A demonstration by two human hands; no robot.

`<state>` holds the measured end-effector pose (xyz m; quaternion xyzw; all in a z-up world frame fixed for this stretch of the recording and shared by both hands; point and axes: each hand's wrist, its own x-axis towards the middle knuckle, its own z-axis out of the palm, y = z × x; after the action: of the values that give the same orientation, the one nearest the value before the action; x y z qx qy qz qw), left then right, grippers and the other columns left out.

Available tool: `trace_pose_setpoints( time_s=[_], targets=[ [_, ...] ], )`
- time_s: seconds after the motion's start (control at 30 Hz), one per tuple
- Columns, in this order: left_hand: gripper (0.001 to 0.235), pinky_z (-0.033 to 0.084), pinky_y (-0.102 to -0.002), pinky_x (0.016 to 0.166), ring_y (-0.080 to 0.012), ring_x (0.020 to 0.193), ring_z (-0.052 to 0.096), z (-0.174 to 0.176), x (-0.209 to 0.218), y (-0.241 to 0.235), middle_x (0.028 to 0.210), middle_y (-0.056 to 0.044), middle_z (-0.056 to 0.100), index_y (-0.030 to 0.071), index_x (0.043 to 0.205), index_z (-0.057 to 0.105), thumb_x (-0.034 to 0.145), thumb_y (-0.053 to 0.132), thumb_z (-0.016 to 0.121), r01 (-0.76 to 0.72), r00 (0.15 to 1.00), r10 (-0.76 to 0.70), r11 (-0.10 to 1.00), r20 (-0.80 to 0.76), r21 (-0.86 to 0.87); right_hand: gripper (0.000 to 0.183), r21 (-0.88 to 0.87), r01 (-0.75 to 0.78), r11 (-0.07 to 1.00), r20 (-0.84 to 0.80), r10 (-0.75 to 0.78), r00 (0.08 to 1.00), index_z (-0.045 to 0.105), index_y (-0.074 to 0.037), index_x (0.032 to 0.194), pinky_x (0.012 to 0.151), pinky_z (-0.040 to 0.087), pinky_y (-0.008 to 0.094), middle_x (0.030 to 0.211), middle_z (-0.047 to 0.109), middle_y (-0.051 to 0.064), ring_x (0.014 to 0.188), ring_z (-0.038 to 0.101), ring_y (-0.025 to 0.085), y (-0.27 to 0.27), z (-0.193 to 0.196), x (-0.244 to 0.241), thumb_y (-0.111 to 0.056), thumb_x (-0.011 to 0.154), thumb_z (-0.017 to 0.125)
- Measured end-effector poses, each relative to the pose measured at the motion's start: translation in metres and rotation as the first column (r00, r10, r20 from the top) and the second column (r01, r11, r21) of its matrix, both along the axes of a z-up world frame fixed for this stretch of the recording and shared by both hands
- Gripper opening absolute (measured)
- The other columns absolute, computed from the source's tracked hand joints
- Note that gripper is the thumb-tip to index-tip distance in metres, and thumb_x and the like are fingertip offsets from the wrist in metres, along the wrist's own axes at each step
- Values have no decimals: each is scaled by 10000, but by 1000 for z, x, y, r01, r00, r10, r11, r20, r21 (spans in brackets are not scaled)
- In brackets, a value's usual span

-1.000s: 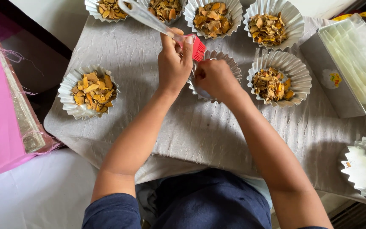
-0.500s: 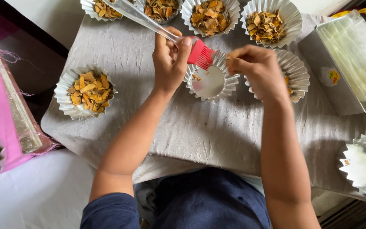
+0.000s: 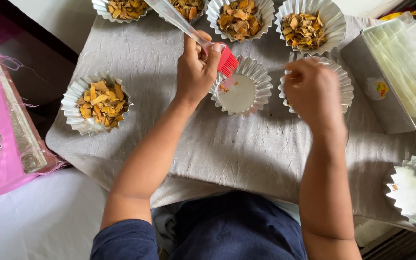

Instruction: The person places dried tea leaves into small clear plastic bags by hand and uses a red silicone brush to move the leaves inside small metal cups.

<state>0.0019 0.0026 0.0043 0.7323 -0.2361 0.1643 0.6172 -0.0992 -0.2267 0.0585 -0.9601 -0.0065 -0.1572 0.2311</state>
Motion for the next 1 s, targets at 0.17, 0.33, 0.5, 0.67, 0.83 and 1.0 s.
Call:
trace_pose_setpoints(
  time_s=[0.17, 0.33, 0.5, 0.67, 0.83, 1.0],
  targets=[
    [175, 427, -267, 472, -126, 557, 560, 3, -2, 1, 742, -32, 600, 137, 1089, 442, 1027, 273, 534, -57, 998, 57, 996, 4, 67, 272, 50, -217, 975, -295, 222, 929, 727, 12, 1180, 775, 564, 424, 1035, 754, 163, 863, 708, 292, 59, -20, 31, -95, 932, 691],
    [186, 454, -256, 453, -131, 561, 583, -1, 2, 2, 744, -34, 617, 136, 1114, 443, 1024, 272, 532, -100, 995, 99, 992, 21, 71, 101, 18, -306, 952, -412, 286, 865, 667, -12, 785, 677, 477, 434, 809, 665, 128, 747, 621, 294, 77, -57, 57, -29, 884, 655],
    [212, 458, -304, 536, -143, 594, 534, -1, 5, 4, 703, -17, 520, 132, 1119, 456, 1005, 283, 552, -159, 987, 159, 985, -1, 66, 142, 20, -464, 886, -107, 463, 880, 721, -5, 798, 608, 492, 426, 772, 720, 120, 667, 647, 302, 79, -74, 65, 60, 844, 604],
    [200, 450, -295, 533, -134, 585, 518, -2, 6, 3, 685, -8, 496, 131, 1107, 452, 1004, 266, 558, -156, 988, 156, 986, -5, 56, 74, 40, -397, 917, -249, 394, 885, 730, -35, 884, 646, 515, 405, 834, 692, 98, 688, 657, 265, 80, -66, 60, -65, 932, 683],
    [219, 442, -294, 502, -137, 580, 531, -5, 7, 3, 686, -17, 527, 137, 1109, 448, 1010, 289, 568, -161, 987, 162, 985, -10, 66, 122, -8, -411, 912, -187, 402, 896, 675, 3, 782, 594, 490, 448, 752, 668, 150, 644, 620, 335, 84, -78, 63, 6, 899, 638],
    [225, 454, -294, 497, -143, 576, 564, -4, 8, 4, 694, -30, 564, 131, 1112, 452, 1014, 298, 566, -156, 988, 156, 986, 3, 65, 67, -24, -343, 939, -275, 323, 906, 617, 5, 865, 556, 514, 454, 779, 674, 160, 590, 647, 328, 85, -70, 63, -4, 923, 650]
  ],
)
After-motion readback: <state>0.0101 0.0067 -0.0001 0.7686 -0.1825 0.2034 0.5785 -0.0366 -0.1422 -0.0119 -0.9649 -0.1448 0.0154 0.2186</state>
